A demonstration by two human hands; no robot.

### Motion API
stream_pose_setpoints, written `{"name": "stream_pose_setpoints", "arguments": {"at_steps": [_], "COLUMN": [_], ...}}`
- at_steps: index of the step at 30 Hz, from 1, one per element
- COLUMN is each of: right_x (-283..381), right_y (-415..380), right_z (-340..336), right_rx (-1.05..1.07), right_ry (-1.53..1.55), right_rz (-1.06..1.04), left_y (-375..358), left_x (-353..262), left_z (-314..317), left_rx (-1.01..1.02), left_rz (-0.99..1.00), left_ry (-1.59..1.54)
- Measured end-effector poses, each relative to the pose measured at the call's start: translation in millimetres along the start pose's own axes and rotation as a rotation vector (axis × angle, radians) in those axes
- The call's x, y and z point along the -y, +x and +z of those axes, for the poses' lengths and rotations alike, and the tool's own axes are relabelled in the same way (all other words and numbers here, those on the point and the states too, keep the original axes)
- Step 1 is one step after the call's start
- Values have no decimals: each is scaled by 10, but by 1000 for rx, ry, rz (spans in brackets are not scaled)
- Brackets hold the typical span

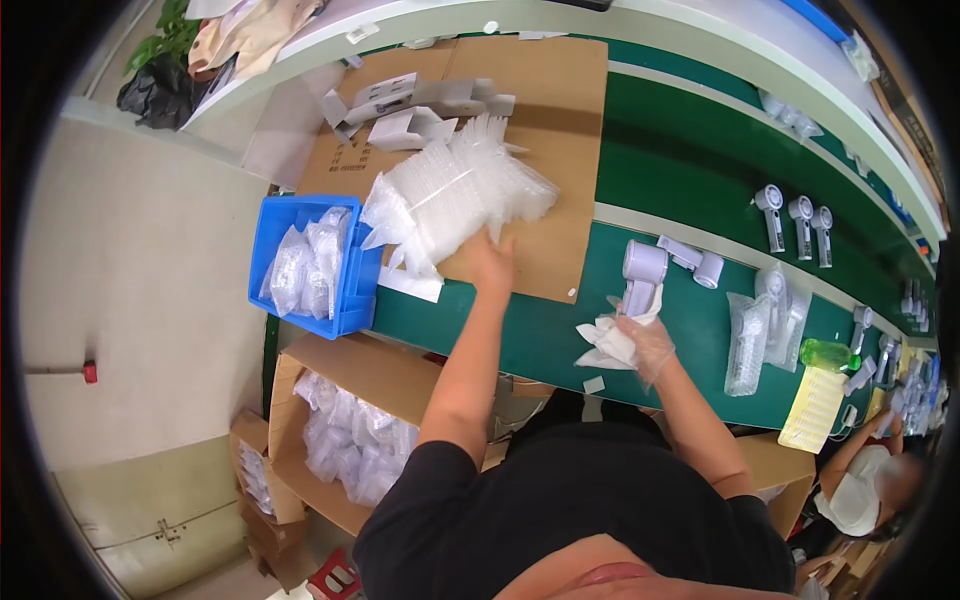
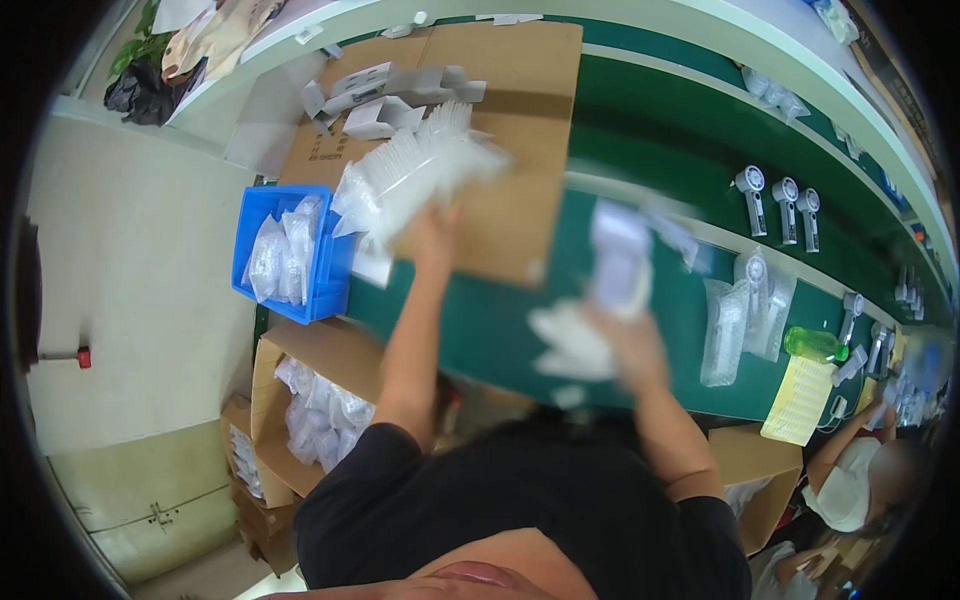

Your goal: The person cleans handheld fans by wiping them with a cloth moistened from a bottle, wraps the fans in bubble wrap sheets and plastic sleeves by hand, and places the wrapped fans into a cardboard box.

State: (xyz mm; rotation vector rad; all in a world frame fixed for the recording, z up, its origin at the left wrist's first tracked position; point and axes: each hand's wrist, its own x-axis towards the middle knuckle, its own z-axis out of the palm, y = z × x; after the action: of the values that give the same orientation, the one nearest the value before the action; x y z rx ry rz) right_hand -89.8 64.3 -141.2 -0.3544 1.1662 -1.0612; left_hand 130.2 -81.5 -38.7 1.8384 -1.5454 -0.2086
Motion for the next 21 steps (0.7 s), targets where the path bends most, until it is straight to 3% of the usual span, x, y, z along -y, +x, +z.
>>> {"name": "stream_pose_setpoints", "arguments": {"at_steps": [4,6,7,9,13,18,20,21], "right_x": [96,117,135,178,286,371,341,308], "right_y": [-217,-318,-359,-456,-658,-791,-729,-663], "right_z": [-246,-413,-507,-716,-1164,-1625,-1652,-1622], "right_rx": [-18,-39,-50,-78,-130,-43,43,82], "right_ry": [-24,-21,-24,-26,-59,-214,-288,-316], "right_rz": [38,45,45,45,54,177,235,256], "left_y": [95,-69,-166,-418,-1113,-1408,-1393,-1367], "left_x": [178,82,-135,-707,-899,-1022,-991,-1004], "left_z": [204,256,168,-68,456,863,895,892], "left_rx": [166,-24,-2,457,901,1051,1046,1093], "left_rz": [87,151,162,50,219,124,299,275], "left_ry": [98,-11,-15,-234,-371,-375,-206,-195]}}
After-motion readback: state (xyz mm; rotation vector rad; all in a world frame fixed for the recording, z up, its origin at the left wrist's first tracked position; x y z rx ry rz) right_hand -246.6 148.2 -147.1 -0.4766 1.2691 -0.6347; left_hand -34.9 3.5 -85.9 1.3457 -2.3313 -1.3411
